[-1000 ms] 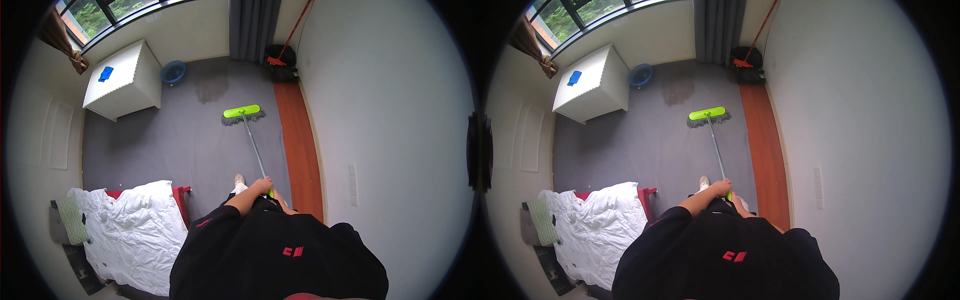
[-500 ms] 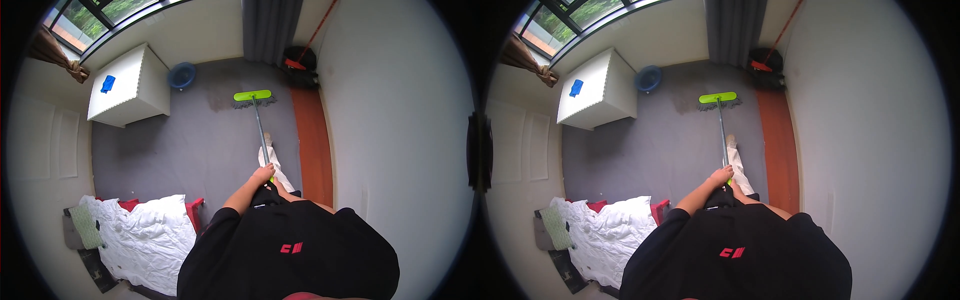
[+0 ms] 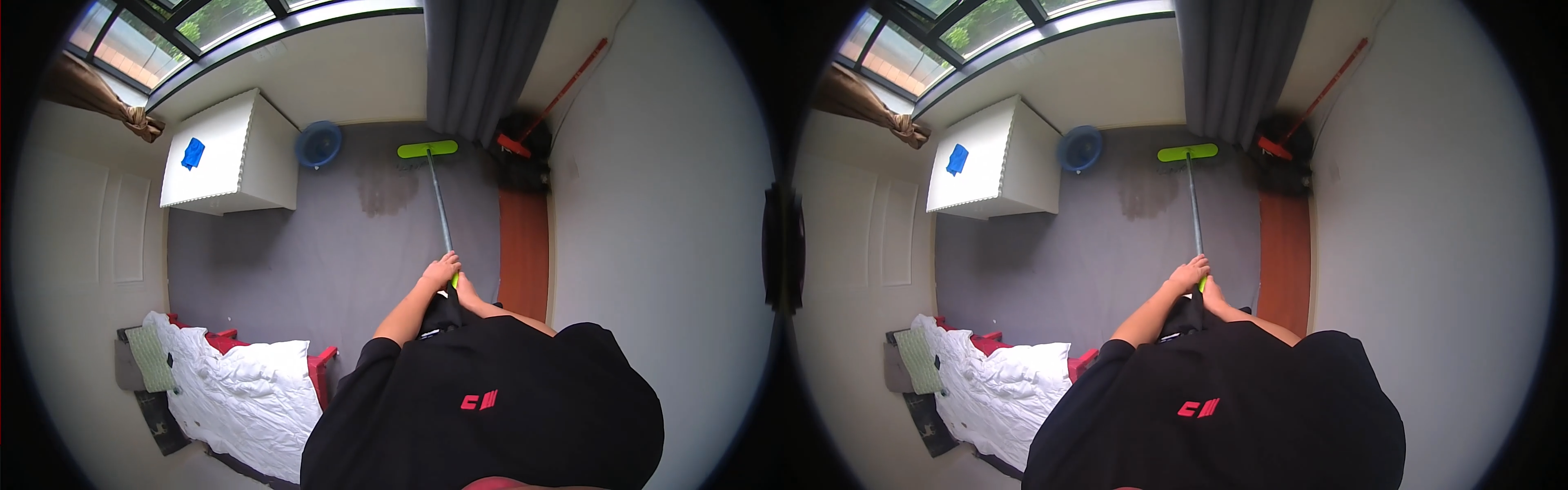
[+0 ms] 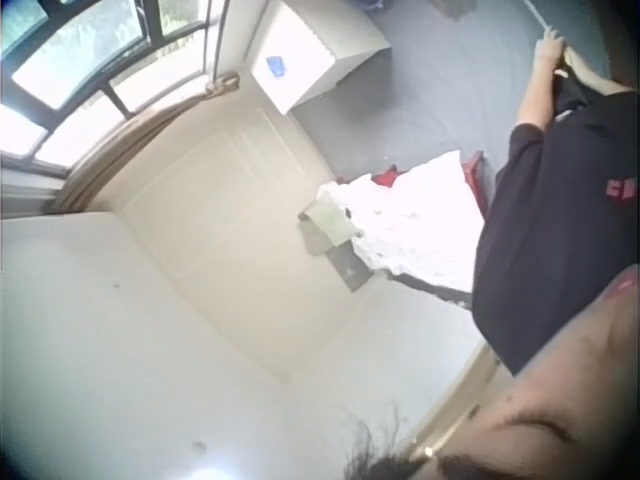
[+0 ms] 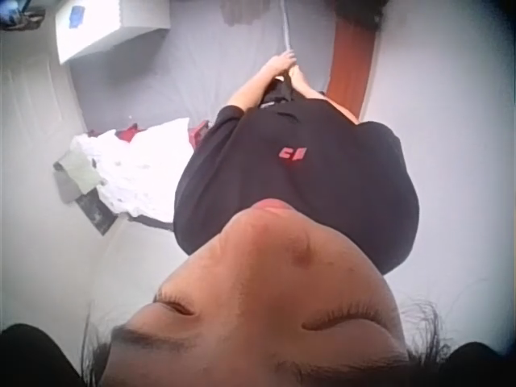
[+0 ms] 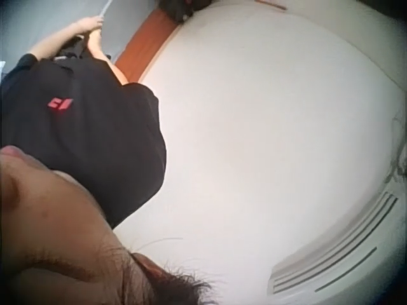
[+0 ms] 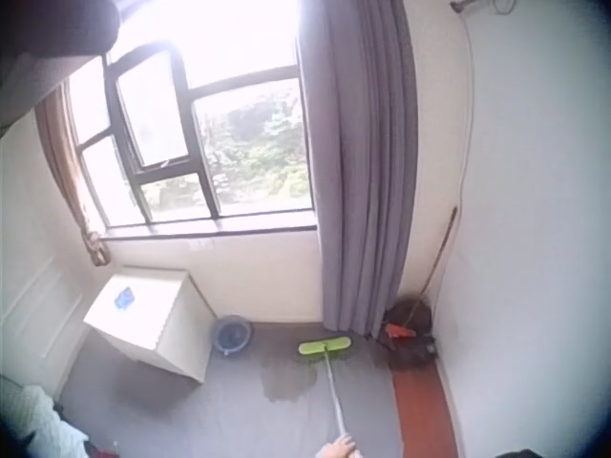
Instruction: Mop the tiled and carpeted floor in a bedroom area.
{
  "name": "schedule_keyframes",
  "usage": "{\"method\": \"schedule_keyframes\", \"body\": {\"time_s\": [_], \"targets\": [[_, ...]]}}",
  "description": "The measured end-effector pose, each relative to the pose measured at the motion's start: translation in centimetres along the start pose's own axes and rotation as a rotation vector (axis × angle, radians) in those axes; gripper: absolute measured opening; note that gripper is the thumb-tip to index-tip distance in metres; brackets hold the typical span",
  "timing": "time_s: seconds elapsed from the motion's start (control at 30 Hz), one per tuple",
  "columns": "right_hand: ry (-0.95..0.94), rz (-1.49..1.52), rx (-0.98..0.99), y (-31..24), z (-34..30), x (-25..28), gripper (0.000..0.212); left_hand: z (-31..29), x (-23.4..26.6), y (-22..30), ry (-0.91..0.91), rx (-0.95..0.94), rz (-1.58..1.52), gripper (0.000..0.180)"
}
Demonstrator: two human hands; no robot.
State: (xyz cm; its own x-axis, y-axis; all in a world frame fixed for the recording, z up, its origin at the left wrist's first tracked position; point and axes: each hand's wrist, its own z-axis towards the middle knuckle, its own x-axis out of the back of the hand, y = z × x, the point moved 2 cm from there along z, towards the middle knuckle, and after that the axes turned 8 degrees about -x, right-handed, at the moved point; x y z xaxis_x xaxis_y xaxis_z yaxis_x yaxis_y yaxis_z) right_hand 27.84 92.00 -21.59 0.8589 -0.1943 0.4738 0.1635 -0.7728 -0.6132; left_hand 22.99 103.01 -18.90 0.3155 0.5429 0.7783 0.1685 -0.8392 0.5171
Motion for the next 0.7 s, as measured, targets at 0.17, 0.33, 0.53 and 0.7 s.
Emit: {"method": "schedule_keyframes", "body": {"time_s": [0.17,0.33,0.53,0.7], "targets": [[-0.013,-0.023,0.040,-1.6,1.7,3.8,0.043,2.9,1.9,-0.6,0.076,0.029,-0.024,0.038],[-0.066,-0.053,0.027,-1.0,3.2,3.6,0.040,3.6,0.7,-1.4,0.199,0.043,-0.062,0.039],[-0.134,0.135,0.173,2.6,5.2,2.7,0.053,3.3,1.8,0.6,0.184,0.074,-0.073,0.050],[-0.198,0.013,0.232,-1.0,-2.1,4.3,0.056,0.4,-0.3,3.7,0.138,0.170,-0.074,0.043]]}}
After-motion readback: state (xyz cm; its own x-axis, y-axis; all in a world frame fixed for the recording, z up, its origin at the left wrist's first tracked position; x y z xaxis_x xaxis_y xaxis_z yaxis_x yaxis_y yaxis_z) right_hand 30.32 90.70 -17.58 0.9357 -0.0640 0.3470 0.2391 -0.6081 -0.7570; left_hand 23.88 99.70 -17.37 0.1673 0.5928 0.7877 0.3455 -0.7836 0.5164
